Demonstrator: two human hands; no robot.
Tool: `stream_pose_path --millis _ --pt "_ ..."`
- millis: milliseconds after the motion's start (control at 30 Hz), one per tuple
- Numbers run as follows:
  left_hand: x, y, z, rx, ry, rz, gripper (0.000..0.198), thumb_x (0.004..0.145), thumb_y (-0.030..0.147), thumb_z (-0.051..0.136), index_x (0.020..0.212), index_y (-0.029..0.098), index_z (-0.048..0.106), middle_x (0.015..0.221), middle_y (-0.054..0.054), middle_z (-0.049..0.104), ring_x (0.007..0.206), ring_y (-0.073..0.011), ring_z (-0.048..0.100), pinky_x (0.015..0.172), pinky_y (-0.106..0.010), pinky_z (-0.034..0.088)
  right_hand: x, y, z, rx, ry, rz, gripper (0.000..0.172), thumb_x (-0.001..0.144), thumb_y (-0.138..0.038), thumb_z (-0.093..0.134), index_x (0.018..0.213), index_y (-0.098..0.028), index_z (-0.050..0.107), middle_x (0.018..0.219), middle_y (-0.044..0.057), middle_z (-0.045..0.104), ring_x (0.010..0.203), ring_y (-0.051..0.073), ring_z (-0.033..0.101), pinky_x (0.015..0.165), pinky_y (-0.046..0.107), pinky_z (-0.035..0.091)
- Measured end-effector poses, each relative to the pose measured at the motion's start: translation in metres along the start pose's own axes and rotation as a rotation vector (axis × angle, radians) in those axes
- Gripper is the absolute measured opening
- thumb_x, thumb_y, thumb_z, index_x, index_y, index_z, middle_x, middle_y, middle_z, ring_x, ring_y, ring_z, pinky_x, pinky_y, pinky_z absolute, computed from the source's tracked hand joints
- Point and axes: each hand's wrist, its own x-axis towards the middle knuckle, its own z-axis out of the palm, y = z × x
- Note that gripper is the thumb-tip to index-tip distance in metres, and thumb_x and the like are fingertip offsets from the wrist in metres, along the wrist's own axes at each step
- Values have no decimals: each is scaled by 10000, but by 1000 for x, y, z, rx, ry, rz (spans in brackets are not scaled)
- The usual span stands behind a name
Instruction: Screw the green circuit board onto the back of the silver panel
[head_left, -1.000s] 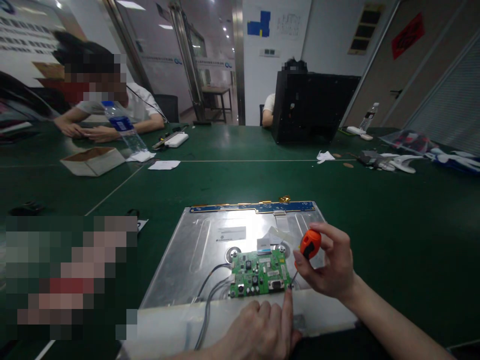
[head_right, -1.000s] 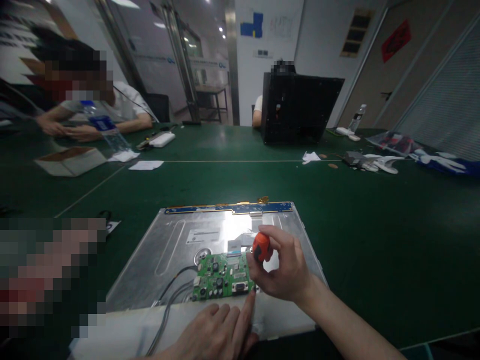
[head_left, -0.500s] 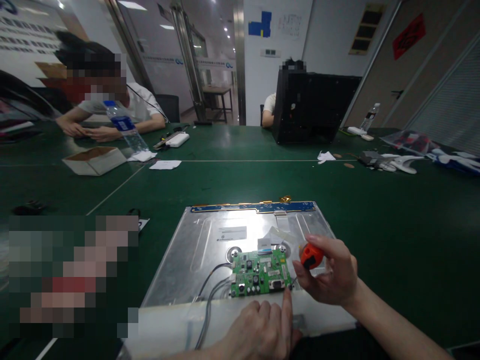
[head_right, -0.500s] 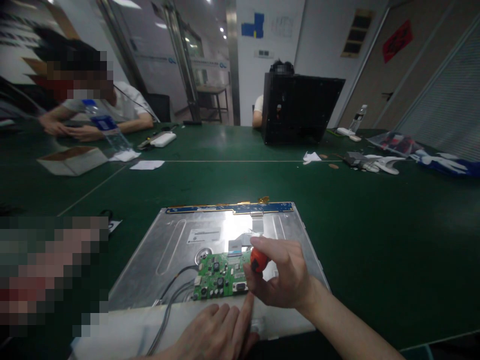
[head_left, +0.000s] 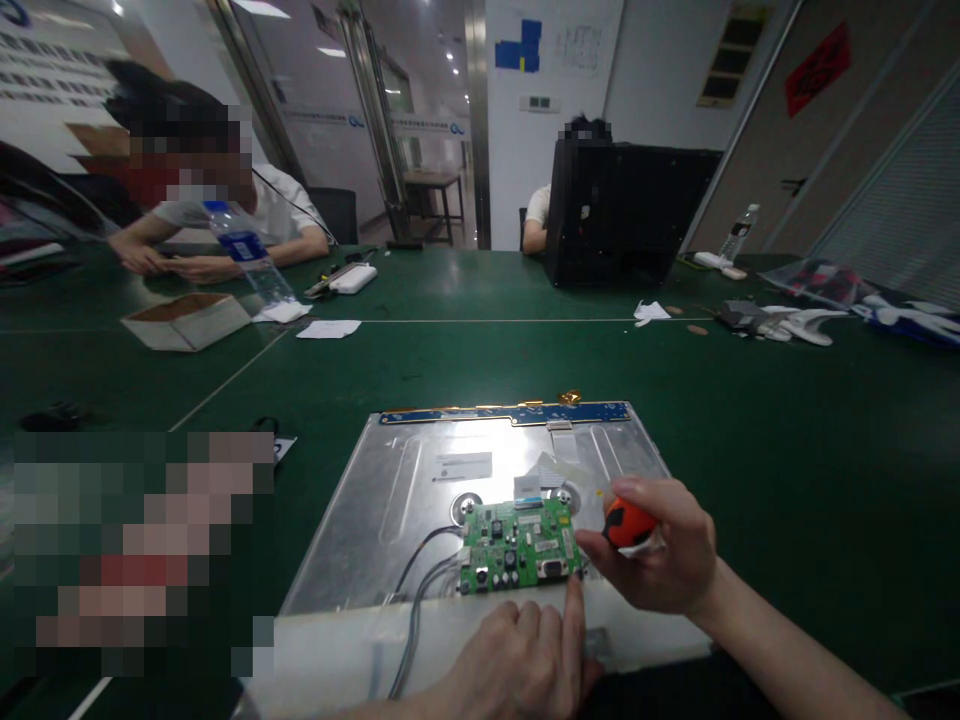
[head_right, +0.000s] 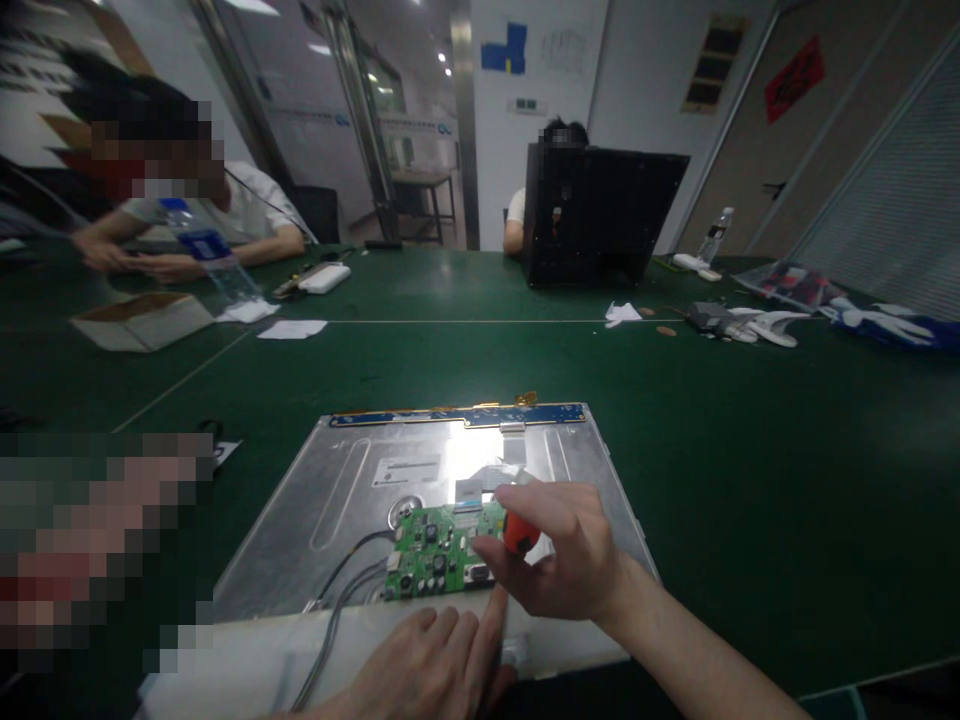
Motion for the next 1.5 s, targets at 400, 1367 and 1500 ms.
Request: stream_pose_path --millis 400,1367,1500 --pt "-1 1 3 -13 22 -17 433 960 330 434 1175 -35 523 606 -13 593 463 -157 554 414 -289 335 2 -1 -3 84 -11 16 603 768 -96 514 1354 -153 381 843 27 621 597 139 621 490 283 541" --pt "0 4 5 -31 58 -27 417 966 302 427 1180 -44 523 599 -9 588 445 -168 546 395 -325 317 6 1 -1 66 16 -47 484 818 -84 490 1298 -98 427 708 -13 547 568 139 561 437 269 461" --pt "-1 4 6 -29 79 -22 403 975 286 406 1175 -41 530 588 -3 576 433 -157 531 392 -320 306 5 1 -1 9 51 -55 474 839 -108 526 1302 -101 421 757 -2 577 575 129 554 450 265 464"
